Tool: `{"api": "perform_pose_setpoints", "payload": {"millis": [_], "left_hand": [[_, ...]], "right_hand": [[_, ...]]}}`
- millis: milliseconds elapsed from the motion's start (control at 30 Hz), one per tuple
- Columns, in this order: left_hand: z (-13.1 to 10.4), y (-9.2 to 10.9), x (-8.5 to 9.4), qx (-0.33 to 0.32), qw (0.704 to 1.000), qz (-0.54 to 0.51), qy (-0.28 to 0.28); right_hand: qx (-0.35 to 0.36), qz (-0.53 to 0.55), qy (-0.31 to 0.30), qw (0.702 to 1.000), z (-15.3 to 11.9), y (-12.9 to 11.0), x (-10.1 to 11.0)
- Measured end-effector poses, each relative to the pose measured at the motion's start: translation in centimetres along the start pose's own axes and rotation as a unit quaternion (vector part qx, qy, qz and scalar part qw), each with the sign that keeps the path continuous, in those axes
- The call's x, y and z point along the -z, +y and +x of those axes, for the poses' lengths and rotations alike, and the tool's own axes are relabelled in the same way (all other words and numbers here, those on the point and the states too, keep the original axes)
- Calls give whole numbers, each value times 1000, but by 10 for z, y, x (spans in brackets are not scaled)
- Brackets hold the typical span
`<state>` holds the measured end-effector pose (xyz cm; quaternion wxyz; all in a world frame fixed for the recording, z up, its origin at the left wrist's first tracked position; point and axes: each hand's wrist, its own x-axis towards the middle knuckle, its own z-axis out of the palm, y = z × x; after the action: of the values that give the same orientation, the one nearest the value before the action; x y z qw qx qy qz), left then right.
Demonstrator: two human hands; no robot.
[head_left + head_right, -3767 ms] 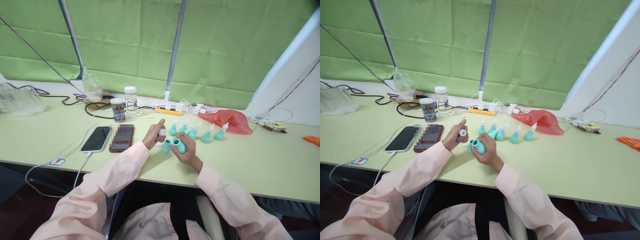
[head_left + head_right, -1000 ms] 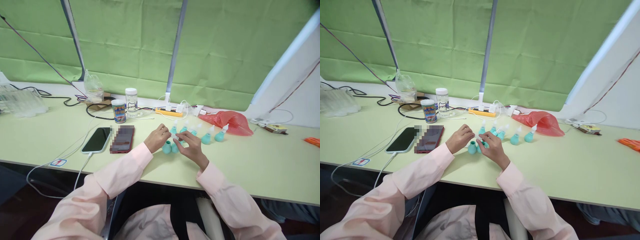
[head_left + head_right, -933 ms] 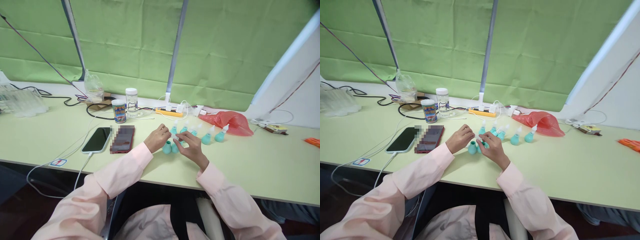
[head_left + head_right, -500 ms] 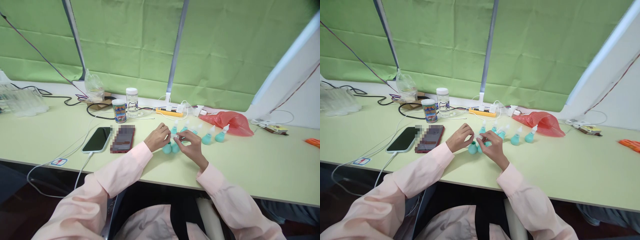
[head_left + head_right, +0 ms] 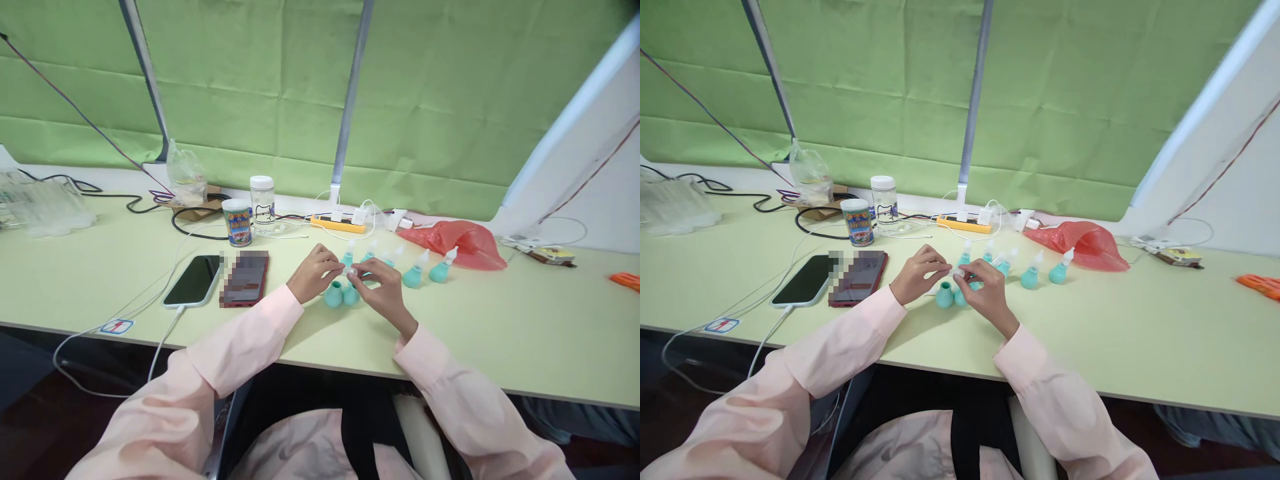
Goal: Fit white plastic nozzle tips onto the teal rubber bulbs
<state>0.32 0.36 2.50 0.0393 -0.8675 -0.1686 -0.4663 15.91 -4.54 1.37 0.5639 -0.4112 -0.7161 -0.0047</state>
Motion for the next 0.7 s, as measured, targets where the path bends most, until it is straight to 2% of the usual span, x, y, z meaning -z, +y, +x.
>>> {"api": "perform_pose_setpoints", "payload": {"millis": [100, 233, 367, 533, 700], "left_hand": [[1, -1, 0, -17, 1000, 20, -6], [0, 1, 0, -32, 995, 88, -41], [-1, 4, -3, 3, 989, 130, -71], [-4, 7, -9, 73, 993, 87, -26], [-4, 6, -9, 159, 987, 20, 32]], "right_hand": [[14, -5, 2, 1000, 0, 1, 0], [25, -6, -3, 1000, 0, 1, 0], [-11, 10, 7, 1000, 0, -1, -1], [-103, 68, 26, 992, 1, -2, -7], [-142, 90, 49, 985, 0, 5, -10]]}}
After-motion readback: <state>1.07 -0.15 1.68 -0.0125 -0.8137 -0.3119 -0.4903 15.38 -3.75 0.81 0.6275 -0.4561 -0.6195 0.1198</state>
